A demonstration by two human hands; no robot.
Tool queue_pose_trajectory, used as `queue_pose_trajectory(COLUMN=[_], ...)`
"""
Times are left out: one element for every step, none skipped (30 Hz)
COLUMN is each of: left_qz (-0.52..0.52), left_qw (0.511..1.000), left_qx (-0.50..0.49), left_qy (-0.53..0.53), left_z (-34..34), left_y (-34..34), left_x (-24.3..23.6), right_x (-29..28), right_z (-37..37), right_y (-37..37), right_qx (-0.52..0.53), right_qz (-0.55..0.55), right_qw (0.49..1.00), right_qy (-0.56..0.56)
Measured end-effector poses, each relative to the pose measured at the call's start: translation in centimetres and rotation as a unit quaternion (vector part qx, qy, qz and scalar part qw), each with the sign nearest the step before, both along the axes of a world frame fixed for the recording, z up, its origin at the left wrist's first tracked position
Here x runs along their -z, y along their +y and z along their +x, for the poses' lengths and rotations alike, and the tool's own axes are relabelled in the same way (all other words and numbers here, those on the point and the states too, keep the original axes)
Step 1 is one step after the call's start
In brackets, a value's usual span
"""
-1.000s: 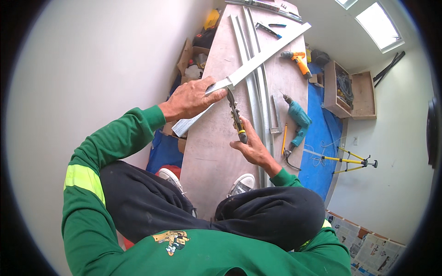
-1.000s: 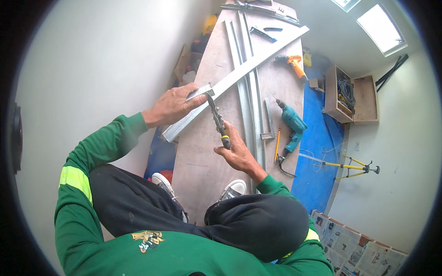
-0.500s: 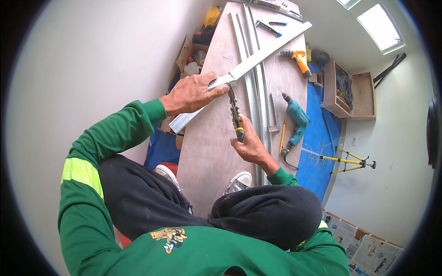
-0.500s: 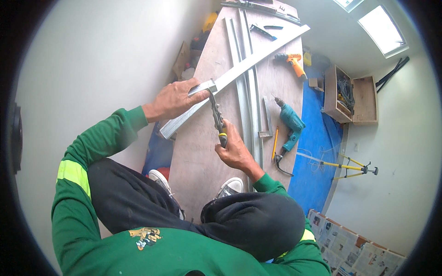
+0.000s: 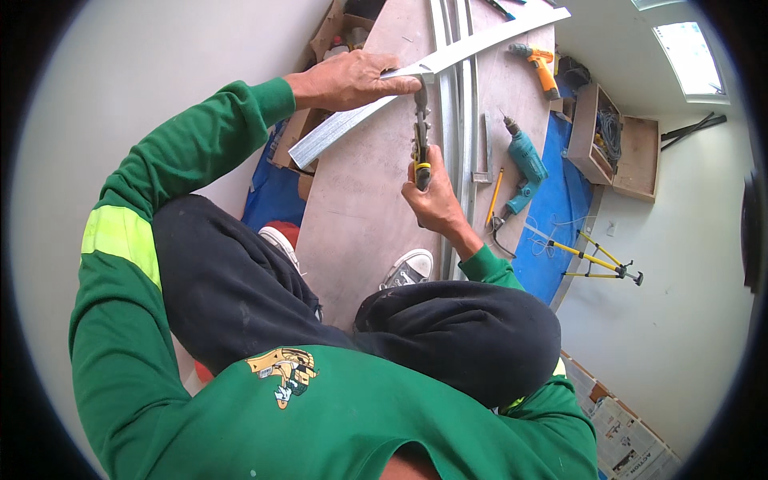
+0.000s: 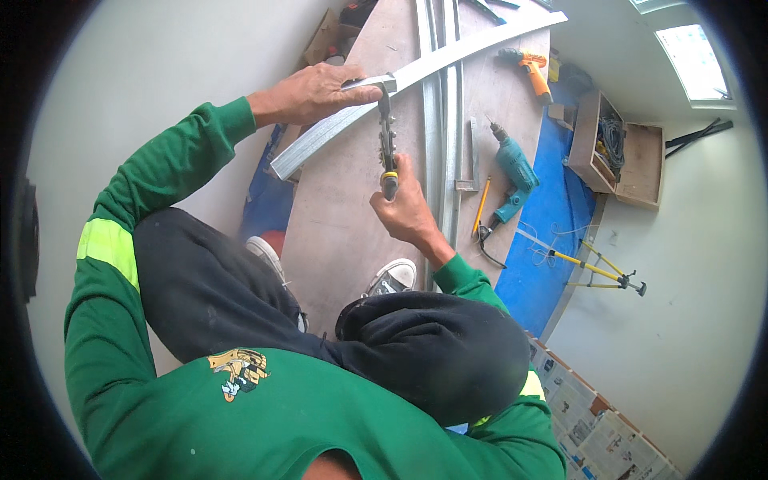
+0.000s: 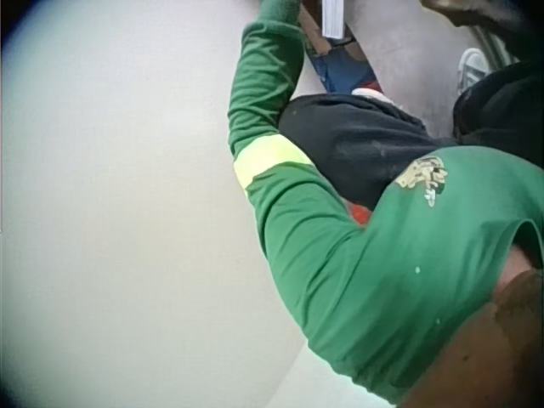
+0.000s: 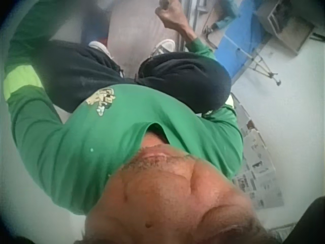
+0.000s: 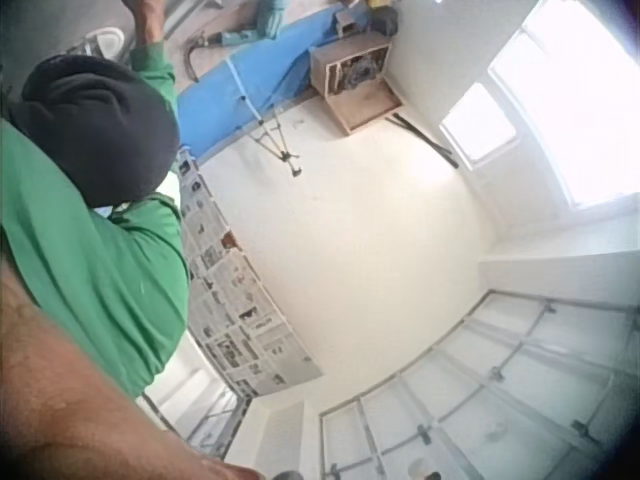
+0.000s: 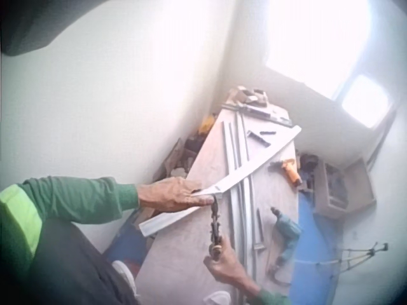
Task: The person measures and marks metal profiles on the ceiling, then cuts them to size using tin snips. The cut pieces are placed on the floor.
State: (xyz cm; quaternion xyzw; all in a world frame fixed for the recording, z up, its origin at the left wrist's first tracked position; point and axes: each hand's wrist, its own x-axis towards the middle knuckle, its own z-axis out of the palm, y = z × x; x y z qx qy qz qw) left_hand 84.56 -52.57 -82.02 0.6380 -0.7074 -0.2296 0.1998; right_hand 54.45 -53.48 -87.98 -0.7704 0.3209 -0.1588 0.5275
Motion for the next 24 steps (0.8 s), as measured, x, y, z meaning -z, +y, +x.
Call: queue_pose_trajectory(left_qz=[0.013, 0.043, 0.037, 0.027, 0.024, 0.094, 0.092, 0.099, 0.108, 0.134, 0.124, 0.117, 0.108, 0.117, 0.092, 0.061, 0.051, 0.019, -0.001, -0.012, -0.017, -0.049, -0.077, -0.106], left_qw=[1.0, 0.998, 0.998, 0.998, 0.998, 0.994, 0.994, 0.992, 0.992, 0.989, 0.991, 0.992, 0.993, 0.993, 0.995, 0.994, 0.99, 0.988, 0.988, 0.987, 0.986, 0.988, 0.983, 0.975], left_qx=[-0.018, -0.03, -0.006, 0.016, 0.023, -0.008, -0.007, 0.0, -0.008, -0.017, 0.006, 0.005, 0.011, 0.002, -0.024, -0.032, -0.045, -0.063, -0.039, -0.015, 0.009, 0.039, 0.065, 0.089], left_qy=[0.012, 0.026, 0.044, 0.063, 0.061, 0.051, 0.062, 0.074, 0.07, 0.058, 0.058, 0.047, 0.036, 0.011, -0.043, -0.084, -0.126, -0.139, -0.15, -0.16, -0.166, -0.139, -0.156, -0.175], left_z=[-0.1, -0.3, -0.5, -0.7, -0.9, -1.0, -1.0, -1.0, -0.7, -0.7, -0.4, -0.1, 0.3, 0.9, 1.5, 2.3, 2.9, 3.5, 3.9, 4.0, 3.9, 3.5, 3.0, 2.5], left_y=[0.1, 0.2, 0.5, 0.6, 0.7, 0.8, 0.9, 1.0, 1.0, 1.0, 1.0, 1.0, 1.1, 1.2, 1.2, 1.6, 1.9, 2.4, 2.9, 3.2, 3.6, 3.7, 3.9, 4.0], left_x=[-0.1, -0.3, -0.2, -0.2, 0.1, 0.3, 0.6, 0.8, 0.9, 1.0, 0.8, 0.7, 0.3, -0.1, -0.6, -1.1, -1.5, -1.8, -1.9, -1.8, -1.5, -1.1, -0.5, -0.1], right_x=[0.1, 0.2, 0.4, 0.5, 0.7, 0.9, 1.0, 1.1, 1.0, 0.8, 0.5, 0.2, -0.1, -0.7, -1.2, -1.8, -2.2, -2.6, -2.9, -3.1, -3.3, -3.8, -4.2, -5.0], right_z=[-0.1, -0.1, -0.3, -0.4, -0.6, -0.7, -0.9, -0.9, -1.0, -1.0, -1.1, -1.1, -1.2, -1.7, -2.5, -3.3, -4.3, -5.4, -6.3, -7.1, -7.8, -8.6, -9.0, -9.5], right_y=[0.0, 0.2, 0.4, 0.7, 0.8, 1.0, 1.1, 1.2, 1.1, 1.0, 0.9, 0.7, 0.6, 0.3, 0.1, 0.2, 0.3, 0.5, 0.5, 0.1, -0.2, -0.5, -0.9, -1.6], right_qx=[0.008, 0.013, 0.02, 0.025, 0.032, 0.03, 0.029, 0.023, 0.014, 0.006, 0.001, -0.004, -0.01, -0.033, -0.06, -0.083, -0.099, -0.11, -0.128, -0.118, -0.11, -0.103, -0.077, -0.105], right_qz=[0.001, 0.015, 0.027, 0.038, 0.038, 0.037, 0.035, 0.065, 0.092, 0.12, 0.151, 0.181, 0.207, 0.235, 0.264, 0.279, 0.286, 0.279, 0.265, 0.283, 0.297, 0.301, 0.31, 0.296], right_qw=[1.0, 1.0, 0.999, 0.999, 0.999, 0.999, 0.999, 0.997, 0.995, 0.992, 0.988, 0.984, 0.978, 0.971, 0.962, 0.956, 0.951, 0.95, 0.948, 0.942, 0.937, 0.931, 0.926, 0.927], right_qy=[-0.006, 0.001, 0.002, 0.012, 0.02, 0.022, 0.024, 0.03, 0.03, 0.03, 0.02, 0.009, -0.004, 0.007, 0.019, 0.041, 0.06, 0.089, 0.118, 0.133, 0.15, 0.177, 0.204, 0.205])
